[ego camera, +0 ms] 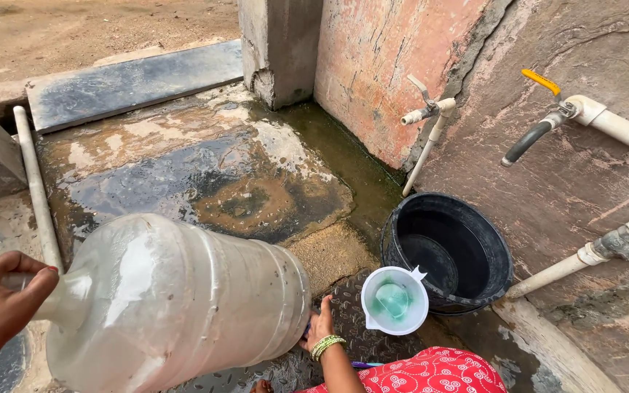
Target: The recorder cleans a large plastic water jug using a blue sponge and a toothbrush at an outdoor tap.
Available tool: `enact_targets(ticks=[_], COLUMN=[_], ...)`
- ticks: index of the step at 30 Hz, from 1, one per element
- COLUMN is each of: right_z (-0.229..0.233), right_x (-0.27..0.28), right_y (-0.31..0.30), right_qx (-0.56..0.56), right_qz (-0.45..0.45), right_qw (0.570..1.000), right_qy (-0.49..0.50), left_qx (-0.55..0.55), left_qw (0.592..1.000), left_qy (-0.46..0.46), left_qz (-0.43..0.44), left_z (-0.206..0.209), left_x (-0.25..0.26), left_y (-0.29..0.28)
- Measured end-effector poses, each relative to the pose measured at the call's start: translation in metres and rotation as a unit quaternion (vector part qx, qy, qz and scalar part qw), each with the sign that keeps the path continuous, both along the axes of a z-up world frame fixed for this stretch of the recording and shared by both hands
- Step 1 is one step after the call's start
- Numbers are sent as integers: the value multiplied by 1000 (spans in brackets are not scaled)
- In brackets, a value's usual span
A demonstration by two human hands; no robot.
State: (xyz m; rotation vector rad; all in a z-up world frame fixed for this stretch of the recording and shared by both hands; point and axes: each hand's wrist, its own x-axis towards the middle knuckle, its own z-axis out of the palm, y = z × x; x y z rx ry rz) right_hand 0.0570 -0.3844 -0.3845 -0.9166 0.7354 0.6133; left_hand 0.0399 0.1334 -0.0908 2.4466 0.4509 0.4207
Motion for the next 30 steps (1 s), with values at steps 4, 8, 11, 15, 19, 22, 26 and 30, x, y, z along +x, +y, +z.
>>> enact_targets(ticks=[4, 8, 11, 15, 19, 22, 26, 30], right_z=[0, 4, 8, 70, 177, 257, 276, 131], right_x=[-2, 3, 10, 1, -38, -76, -88, -19], right_y=[-6, -14, -8, 32, 95, 127, 133, 97], right_qx=[10, 1, -27, -82, -232, -263, -292, -524], right_qz=[-1, 15, 37, 0, 85, 144, 192, 180], right_qw=[1000, 998, 993, 974, 895, 803, 707, 717], right_qy=[-19, -60, -108, -209, -373, -516, -615, -423], left_qx=[109, 143, 114, 64, 29, 20, -27, -58], left_qw=[990, 977, 979, 983, 986, 990, 998, 998], left_qy=[65, 108, 110, 137, 148, 119, 39, 15], left_qz=[68, 119, 126, 108, 77, 69, 45, 25], left_z=[36, 34, 38, 36, 37, 24, -34, -50], left_x=[-10, -13, -16, -15, -10, -2, 2, 1], left_y=[-28, -21, -19, -7, -12, -9, 44, 62])
